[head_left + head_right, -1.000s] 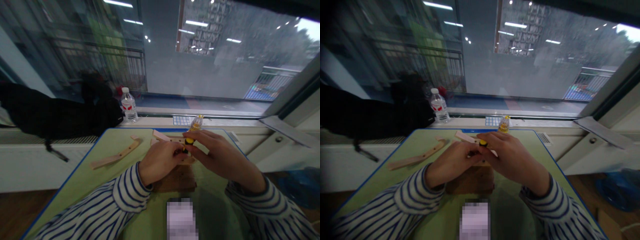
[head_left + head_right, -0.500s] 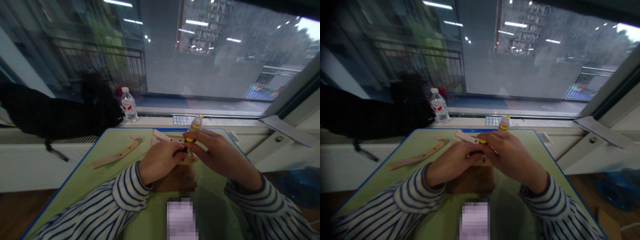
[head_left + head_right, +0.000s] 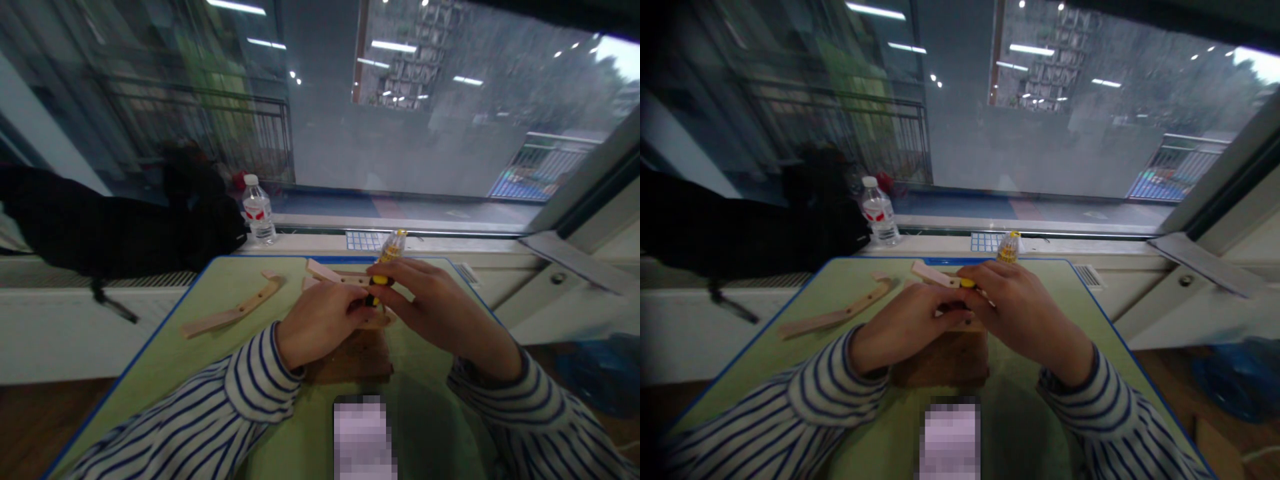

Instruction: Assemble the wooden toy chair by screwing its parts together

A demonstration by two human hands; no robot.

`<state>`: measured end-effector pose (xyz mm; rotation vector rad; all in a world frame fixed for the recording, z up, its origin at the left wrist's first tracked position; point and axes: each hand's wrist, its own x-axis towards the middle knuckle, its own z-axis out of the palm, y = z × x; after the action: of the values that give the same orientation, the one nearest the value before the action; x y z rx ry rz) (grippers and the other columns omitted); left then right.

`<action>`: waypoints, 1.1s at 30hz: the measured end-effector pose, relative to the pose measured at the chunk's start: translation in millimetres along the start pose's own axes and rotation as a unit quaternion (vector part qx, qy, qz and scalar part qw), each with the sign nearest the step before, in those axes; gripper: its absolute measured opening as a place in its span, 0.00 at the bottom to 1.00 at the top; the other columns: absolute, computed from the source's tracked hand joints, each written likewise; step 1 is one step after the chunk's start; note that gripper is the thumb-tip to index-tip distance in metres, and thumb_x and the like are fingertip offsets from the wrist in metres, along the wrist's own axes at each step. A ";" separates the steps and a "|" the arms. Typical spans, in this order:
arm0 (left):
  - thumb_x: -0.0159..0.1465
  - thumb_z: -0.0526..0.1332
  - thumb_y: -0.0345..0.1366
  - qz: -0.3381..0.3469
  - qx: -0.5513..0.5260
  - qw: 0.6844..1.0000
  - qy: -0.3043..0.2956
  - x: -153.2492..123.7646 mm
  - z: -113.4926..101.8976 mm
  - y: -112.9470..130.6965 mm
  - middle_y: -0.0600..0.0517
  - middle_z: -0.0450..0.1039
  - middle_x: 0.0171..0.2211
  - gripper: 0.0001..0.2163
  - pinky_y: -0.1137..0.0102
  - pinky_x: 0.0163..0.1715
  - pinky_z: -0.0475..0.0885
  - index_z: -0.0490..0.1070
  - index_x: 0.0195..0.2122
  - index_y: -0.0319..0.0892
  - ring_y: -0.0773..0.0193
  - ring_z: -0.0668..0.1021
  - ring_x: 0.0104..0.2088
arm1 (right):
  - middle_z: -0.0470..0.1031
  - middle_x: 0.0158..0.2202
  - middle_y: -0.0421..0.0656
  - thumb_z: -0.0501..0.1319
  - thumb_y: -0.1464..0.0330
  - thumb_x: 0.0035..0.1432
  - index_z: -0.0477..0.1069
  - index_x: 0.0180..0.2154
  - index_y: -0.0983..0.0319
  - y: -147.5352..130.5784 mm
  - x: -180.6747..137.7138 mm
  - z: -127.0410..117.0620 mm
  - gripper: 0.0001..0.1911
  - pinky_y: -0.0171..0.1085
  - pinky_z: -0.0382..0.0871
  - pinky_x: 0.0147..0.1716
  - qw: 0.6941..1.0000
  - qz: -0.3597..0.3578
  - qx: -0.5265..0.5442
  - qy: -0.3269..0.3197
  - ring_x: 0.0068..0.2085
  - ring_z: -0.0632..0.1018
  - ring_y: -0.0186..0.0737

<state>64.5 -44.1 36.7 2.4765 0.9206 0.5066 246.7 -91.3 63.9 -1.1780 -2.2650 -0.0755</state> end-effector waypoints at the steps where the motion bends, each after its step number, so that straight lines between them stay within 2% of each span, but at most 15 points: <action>1: 0.64 0.55 0.41 -0.002 0.001 1.000 0.001 0.0 -0.3 0.0 0.51 0.77 0.34 0.11 0.70 0.35 0.68 0.75 0.39 0.43 0.61 0.77 0.35 | 0.77 0.45 0.46 0.57 0.70 0.62 0.70 0.47 0.64 0.0 -0.1 -0.2 0.12 0.38 0.68 0.47 1.000 0.000 0.001 0.000 0.45 0.76 0.39; 12: 0.65 0.54 0.41 -0.009 0.010 1.000 0.003 -0.2 -0.7 -0.5 0.49 0.78 0.35 0.12 0.69 0.36 0.68 0.76 0.38 0.42 0.60 0.78 0.36 | 0.75 0.49 0.48 0.56 0.69 0.63 0.66 0.53 0.65 -2.4 -0.7 1.3 0.17 0.41 0.68 0.50 1.000 -0.001 0.015 -0.002 0.49 0.75 0.41; 18: 0.65 0.54 0.40 -0.007 0.003 1.000 -0.003 0.1 -1.4 1.5 0.49 0.78 0.36 0.12 0.68 0.38 0.69 0.75 0.38 0.42 0.59 0.78 0.37 | 0.76 0.48 0.46 0.55 0.74 0.61 0.68 0.51 0.62 -1.6 -1.3 -0.4 0.16 0.43 0.69 0.49 1.000 -0.008 0.023 -0.007 0.48 0.75 0.41; 33: 0.65 0.54 0.38 -0.001 0.006 1.000 -0.007 -0.1 -0.4 1.8 0.49 0.78 0.37 0.11 0.68 0.41 0.69 0.75 0.38 0.43 0.59 0.78 0.39 | 0.76 0.45 0.46 0.56 0.72 0.62 0.68 0.49 0.63 0.1 -1.2 0.3 0.13 0.40 0.69 0.47 1.000 0.000 0.016 -0.013 0.46 0.76 0.41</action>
<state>65.2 -45.3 37.9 2.4854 0.9237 0.4838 247.2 -92.0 63.0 -1.1693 -2.2798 -0.0234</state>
